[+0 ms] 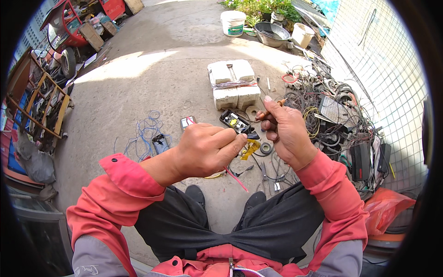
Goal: The person walks through a cluttered outdoor workshop, then sits on the ground and uses pliers to strip and twist wires. The person handles a red wire and a black wire, stripping insulation and twisting the exposed strands together.
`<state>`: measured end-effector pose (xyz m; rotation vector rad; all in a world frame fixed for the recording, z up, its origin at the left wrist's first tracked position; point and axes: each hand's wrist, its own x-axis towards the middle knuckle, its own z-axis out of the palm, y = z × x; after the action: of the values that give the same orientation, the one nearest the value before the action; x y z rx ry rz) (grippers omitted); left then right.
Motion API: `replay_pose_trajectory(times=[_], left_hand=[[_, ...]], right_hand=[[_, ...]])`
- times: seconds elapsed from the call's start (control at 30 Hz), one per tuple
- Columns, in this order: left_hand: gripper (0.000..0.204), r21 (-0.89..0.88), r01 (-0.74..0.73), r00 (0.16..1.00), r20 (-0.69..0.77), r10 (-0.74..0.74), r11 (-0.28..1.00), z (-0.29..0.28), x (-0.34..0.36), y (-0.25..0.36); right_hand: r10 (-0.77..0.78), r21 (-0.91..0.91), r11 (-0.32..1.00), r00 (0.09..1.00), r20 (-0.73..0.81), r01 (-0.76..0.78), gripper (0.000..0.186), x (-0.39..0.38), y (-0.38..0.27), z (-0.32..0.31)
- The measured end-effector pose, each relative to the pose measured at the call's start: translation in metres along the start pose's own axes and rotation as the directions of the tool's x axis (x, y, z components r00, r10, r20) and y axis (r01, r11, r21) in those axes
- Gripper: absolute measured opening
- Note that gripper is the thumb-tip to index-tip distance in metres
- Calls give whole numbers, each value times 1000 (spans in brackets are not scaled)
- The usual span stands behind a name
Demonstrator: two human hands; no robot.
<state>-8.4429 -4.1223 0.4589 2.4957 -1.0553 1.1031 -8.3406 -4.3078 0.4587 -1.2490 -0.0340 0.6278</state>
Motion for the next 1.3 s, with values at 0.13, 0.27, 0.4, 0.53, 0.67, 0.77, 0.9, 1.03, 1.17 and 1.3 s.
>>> replay_pose_trajectory(times=[0.13, 0.27, 0.4, 0.53, 0.67, 0.77, 0.9, 1.03, 1.17, 1.3], left_hand=[[24, -78, 13, 995, -94, -21, 997, 4, 2, 0], [20, -197, 88, 984, -132, -115, 976, -3, 6, 3], [17, -476, 347, 887, -112, -447, 808, -3, 10, 6], [18, -663, 689, 587, 275, -761, 292, -8, 13, 7], [28, -684, 723, 537, 468, -702, 96, 3, 7, -3], [23, -673, 740, 514, 543, -664, 23, 4, 6, -3], [15, -737, 671, 535, 556, -636, -80, 7, 2, -4], [13, -761, 638, 536, 549, -642, -118, 5, 6, -3], [13, -737, 668, 523, 562, -640, -101, 3, 7, -3], [13, -728, 678, 515, 568, -642, -101, 1, 7, -3]], right_hand=[[-4, -5, 1000, 1000, 11, 4, 22, 0, 0, 1], [6, 4, 1000, 999, 48, -6, 21, -1, 1, 1], [29, 11, 999, 996, 88, -30, 22, -2, -1, 2], [39, -12, 999, 993, 115, -38, 23, -4, 0, 4], [49, 13, 999, 990, 133, -51, 25, -2, 3, 7], [54, 10, 998, 987, 152, -57, 27, -2, 4, 9], [79, 38, 995, 980, 185, -87, 29, -1, 5, 9], [123, 66, 987, 962, 244, -143, 31, 1, 6, 5], [139, 74, 984, 954, 267, -163, 30, 2, 6, 5], [155, 92, 978, 952, 263, -185, 28, 1, 5, 5]])
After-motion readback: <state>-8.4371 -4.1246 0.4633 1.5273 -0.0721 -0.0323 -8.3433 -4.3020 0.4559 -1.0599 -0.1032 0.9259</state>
